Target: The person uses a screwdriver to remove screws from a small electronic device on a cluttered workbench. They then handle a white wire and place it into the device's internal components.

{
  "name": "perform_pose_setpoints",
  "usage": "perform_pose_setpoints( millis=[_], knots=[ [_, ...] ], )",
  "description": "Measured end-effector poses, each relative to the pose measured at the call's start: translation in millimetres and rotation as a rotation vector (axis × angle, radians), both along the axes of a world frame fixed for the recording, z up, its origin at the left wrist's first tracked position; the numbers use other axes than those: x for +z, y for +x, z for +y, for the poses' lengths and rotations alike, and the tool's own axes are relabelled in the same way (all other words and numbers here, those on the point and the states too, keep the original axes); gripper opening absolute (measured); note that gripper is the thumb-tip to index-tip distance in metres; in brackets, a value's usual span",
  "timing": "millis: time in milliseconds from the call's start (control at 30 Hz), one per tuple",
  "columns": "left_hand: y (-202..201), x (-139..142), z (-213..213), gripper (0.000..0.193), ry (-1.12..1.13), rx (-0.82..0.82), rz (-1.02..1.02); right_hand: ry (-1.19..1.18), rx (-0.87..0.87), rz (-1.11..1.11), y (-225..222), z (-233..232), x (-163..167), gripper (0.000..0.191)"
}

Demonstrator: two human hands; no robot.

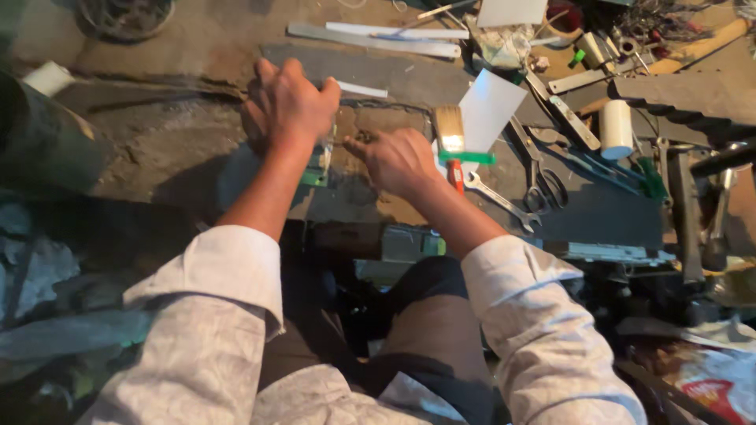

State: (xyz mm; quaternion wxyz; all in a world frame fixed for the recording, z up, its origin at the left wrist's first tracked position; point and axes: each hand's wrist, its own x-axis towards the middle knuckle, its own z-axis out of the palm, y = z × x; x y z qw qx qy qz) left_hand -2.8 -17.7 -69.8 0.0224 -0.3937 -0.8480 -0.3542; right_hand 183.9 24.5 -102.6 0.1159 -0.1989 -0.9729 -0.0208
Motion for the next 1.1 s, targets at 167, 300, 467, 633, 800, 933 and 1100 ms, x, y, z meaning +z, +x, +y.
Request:
perform_pose_setpoints(
  millis=[167,300,467,633,800,933,1100],
  knots=[
    [5.0,12.0,-7.4,0.046,-0.081,0.017,0.005,-0.071,-0.133,-0.223,-5.0,-4.6,13.4,0.035],
    [7.5,18.6,-10.7,0.045,-0.007,0.044,0.138,-0.049,-0.073,-0.107,-8.8,-6.8,19.2,0.034],
    [7.5,20.1,-10.4,0.047,-0.063,0.038,0.083,-0.017,-0.103,-0.192,-7.9,-9.3,21.1,0.038],
    [5.8,17.5,-10.5,0.048,-0.078,0.021,0.026,-0.047,-0.065,-0.077,-8.0,-10.3,22.8,0.034],
    [5.7,16.4,-10.3,0.046,-0.077,0.038,0.055,0.069,-0.008,-0.003,-8.6,-9.6,19.2,0.034],
    [7.3,16.6,-9.1,0.047,-0.072,0.02,0.038,0.0,-0.124,-0.108,-5.2,-9.1,13.6,0.031],
    [7.4,18.5,-9.5,0.048,-0.087,0.039,0.026,-0.029,-0.044,-0.086,-5.3,-8.8,13.3,0.029]
  ],
)
